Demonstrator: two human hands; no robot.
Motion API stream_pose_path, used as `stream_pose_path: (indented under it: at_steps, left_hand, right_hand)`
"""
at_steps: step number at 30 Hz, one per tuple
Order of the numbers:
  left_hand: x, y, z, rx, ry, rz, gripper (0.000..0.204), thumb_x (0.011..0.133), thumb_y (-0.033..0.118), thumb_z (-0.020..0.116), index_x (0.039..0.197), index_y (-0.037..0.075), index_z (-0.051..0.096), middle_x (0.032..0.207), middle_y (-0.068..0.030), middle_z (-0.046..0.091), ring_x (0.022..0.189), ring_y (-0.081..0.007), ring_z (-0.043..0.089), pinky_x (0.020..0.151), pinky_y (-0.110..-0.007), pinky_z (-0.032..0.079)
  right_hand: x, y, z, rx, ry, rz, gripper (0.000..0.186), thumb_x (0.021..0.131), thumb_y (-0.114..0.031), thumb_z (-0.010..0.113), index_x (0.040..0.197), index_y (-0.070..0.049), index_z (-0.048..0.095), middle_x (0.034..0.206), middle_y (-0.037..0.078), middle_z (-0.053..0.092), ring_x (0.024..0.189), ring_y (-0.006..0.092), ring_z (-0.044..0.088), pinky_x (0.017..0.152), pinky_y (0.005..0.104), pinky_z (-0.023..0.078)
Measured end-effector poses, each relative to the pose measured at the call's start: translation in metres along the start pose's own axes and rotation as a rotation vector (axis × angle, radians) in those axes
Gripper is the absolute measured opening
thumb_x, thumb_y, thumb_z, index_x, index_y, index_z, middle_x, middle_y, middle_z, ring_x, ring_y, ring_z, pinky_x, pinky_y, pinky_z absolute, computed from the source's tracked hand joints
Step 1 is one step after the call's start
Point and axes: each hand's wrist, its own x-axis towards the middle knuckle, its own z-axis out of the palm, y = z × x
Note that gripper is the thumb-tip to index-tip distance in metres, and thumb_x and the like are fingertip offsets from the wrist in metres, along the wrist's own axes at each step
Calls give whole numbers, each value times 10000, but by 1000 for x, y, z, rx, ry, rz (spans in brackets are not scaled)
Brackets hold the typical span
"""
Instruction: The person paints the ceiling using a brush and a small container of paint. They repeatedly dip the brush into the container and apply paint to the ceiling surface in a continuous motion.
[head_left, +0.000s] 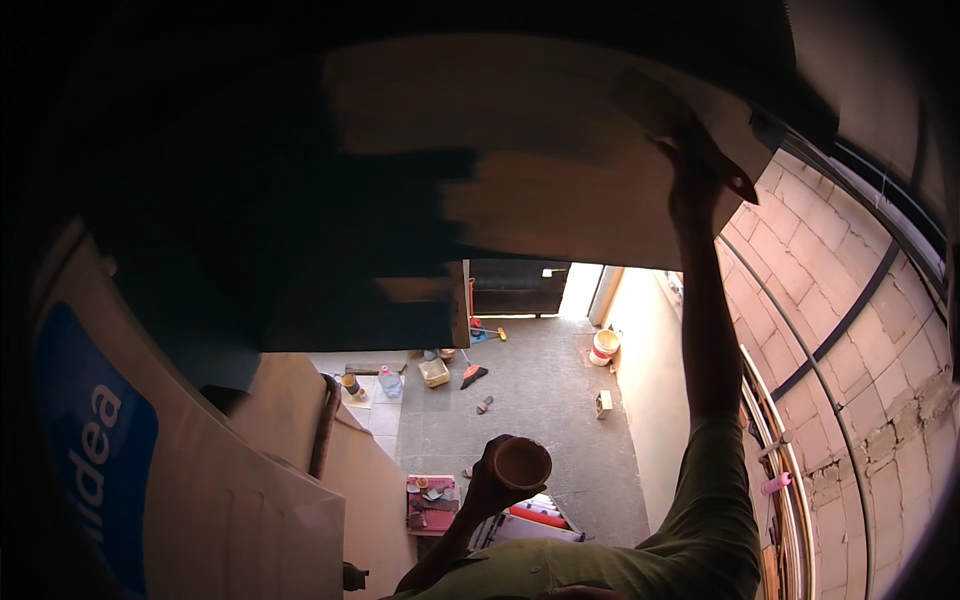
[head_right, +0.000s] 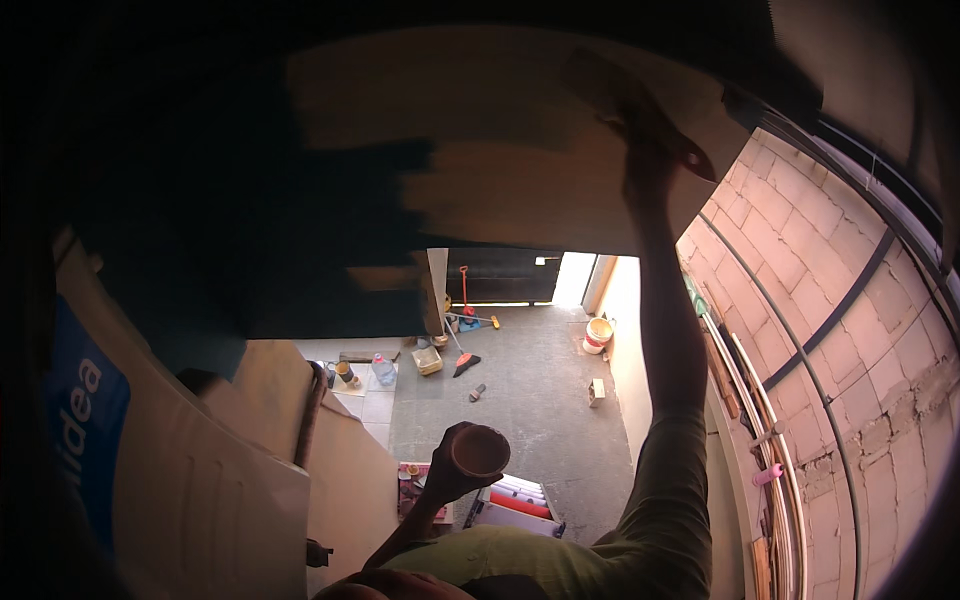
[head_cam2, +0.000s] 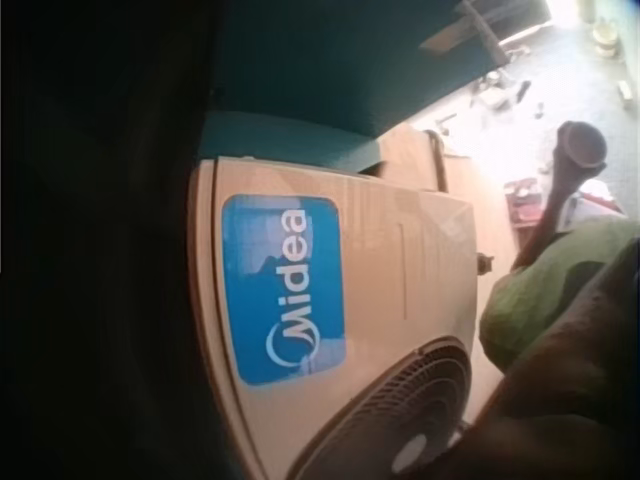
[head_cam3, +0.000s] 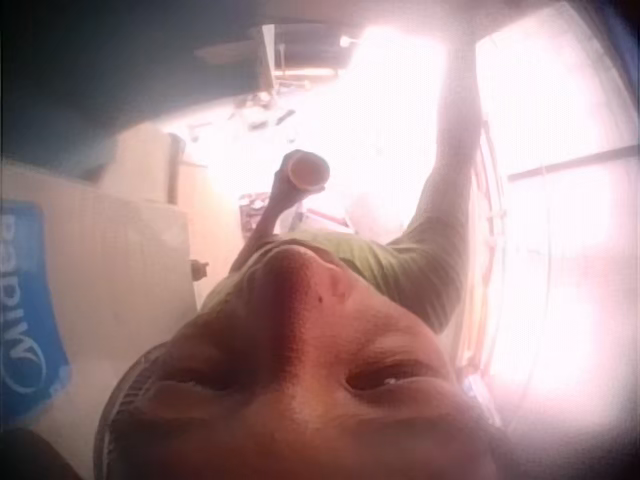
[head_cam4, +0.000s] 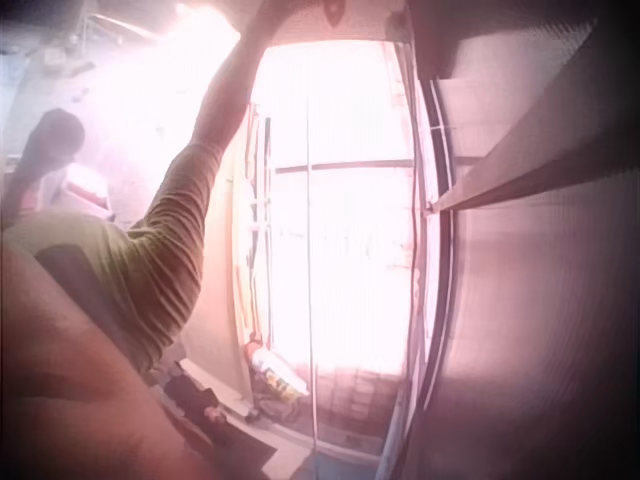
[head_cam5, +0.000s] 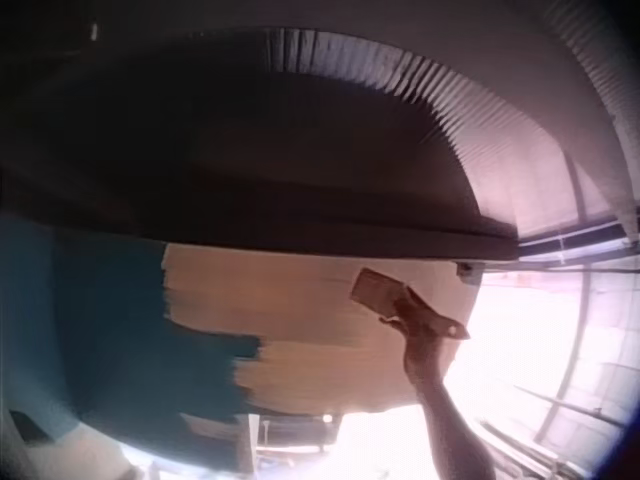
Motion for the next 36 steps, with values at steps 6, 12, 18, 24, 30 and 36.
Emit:
stream_pose_path:
  at_steps: [6,12,18,24,30,36]
  left_hand:
    - [1,0,-14,3,83,-15,906,537,236,942,1264,33,442,1138,-136,619,1053,-234,623,918,-376,510]
    - [-6,-9,-29,61,190,5,882,565,275,932,1254,28,440,1148,-147,623,1054,-254,635,891,-372,530]
    - [-3,-15,-31,61,150,-10,878,565,273,932,1252,28,444,1148,-148,623,1055,-254,635,893,-371,529]
    - [9,1,-15,38,59,28,874,565,271,932,1250,28,447,1148,-148,623,1056,-254,635,894,-370,528]
    - [12,8,2,-44,-56,-29,900,553,245,937,1270,36,435,1155,-133,613,1059,-248,625,910,-376,516]
    - [12,-3,11,-33,-86,27,929,563,281,935,1288,37,409,1212,-143,556,1100,-259,599,923,-389,508]
  right_hand:
    - [-54,70,233,611,-139,468,455,957,-216,539,1345,6,457,1311,159,546,1167,286,559,932,377,481]
    - [-54,62,353,-125,-148,-304,348,901,-149,627,1233,-49,600,1119,145,656,972,230,640,828,353,521]
    - [-31,97,263,-387,-365,-37,449,884,-275,613,1278,-70,548,1238,194,577,1102,286,566,927,451,457]
    - [29,45,17,53,-73,78,388,940,-59,542,1297,75,476,1316,217,523,1158,313,574,885,483,553]
    - [50,-8,-240,-203,59,-55,419,937,-90,559,1292,108,458,1266,246,530,1009,338,645,852,433,586]
    - [33,-41,-277,-478,120,32,370,948,-128,570,1238,98,529,1244,211,566,1058,292,625,858,417,582]
